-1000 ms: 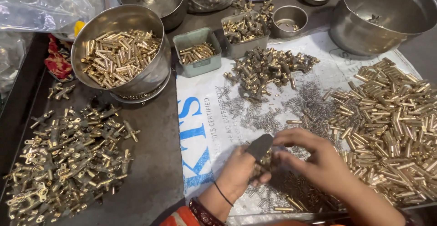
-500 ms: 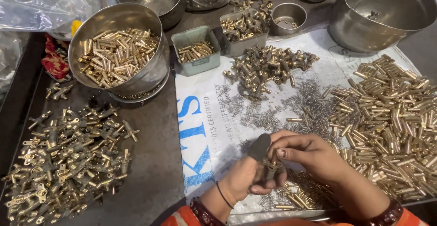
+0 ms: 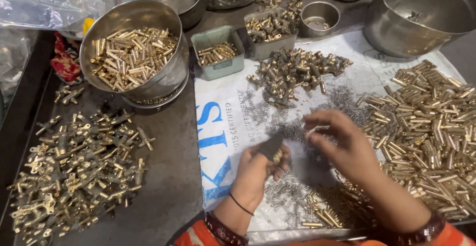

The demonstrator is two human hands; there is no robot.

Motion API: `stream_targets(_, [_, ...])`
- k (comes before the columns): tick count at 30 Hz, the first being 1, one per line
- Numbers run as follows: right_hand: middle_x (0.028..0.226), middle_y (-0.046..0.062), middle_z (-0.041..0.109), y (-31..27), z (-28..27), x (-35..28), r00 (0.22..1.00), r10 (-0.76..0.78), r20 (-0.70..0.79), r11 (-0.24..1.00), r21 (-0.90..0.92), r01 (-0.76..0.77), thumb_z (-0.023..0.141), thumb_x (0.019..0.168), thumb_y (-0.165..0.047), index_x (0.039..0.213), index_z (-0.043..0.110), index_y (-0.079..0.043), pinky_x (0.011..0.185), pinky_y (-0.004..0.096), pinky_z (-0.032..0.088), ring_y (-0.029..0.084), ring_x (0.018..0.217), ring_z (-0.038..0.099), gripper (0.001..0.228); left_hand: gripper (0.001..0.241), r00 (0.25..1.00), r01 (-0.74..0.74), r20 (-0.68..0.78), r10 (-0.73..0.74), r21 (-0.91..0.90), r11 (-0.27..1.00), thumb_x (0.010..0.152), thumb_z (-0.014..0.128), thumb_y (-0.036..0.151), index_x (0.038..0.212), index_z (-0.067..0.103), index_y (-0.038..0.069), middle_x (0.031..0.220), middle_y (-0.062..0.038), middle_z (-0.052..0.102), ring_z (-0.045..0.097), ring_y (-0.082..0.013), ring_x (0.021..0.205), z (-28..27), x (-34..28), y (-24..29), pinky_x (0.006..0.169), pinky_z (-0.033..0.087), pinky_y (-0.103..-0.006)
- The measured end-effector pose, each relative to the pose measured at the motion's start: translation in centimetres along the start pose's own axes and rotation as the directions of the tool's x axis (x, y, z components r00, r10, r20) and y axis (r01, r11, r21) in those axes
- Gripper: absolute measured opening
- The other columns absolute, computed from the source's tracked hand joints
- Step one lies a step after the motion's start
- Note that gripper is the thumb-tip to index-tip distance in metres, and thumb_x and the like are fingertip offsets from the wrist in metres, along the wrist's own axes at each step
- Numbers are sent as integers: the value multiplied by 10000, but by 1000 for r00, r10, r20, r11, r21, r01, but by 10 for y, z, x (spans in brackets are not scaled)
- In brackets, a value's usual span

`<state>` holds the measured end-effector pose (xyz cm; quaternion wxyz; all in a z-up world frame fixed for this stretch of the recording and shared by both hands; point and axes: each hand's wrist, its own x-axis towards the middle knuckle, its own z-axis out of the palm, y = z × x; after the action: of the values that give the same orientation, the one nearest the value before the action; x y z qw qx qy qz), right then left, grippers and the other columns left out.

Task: Assembling small brass-colored metal components on a workbench by hand.

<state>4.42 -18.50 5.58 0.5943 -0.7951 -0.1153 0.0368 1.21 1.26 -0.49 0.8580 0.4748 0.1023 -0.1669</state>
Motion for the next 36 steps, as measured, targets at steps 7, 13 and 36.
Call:
stream_targets(7, [1045, 11, 779, 16, 19, 18, 936, -145, 320, 835, -469, 289, 708, 845, -77, 978, 800, -132, 951, 344, 591, 203, 1007, 733, 171, 365, 985, -132, -127, 115, -136, 982, 1022, 552, 272, 877, 678, -38, 695, -66, 626, 564, -116, 524, -9, 0, 14, 403, 346, -226])
stream_targets(13, [996, 40, 752, 23, 41, 24, 904, -203, 377, 644, -643, 414, 731, 786, -160, 927, 801, -127, 761, 371, 585, 255, 901, 706, 160, 603, 996, -36, -88, 9, -313, 949, 1043, 408, 500, 763, 621, 11, 610, -50, 563, 493, -124, 435, -5, -5, 25, 354, 282, -223])
stream_targets(36, [1067, 94, 706, -22, 36, -24, 900, -421, 111, 779, -464, 421, 754, 810, -57, 974, 687, -54, 767, 329, 606, 251, 924, 740, 178, 407, 989, 138, 49, -136, -29, 990, 1085, 419, 345, 907, 615, 35, 679, -56, 622, 522, -99, 454, -6, -2, -3, 366, 314, -229])
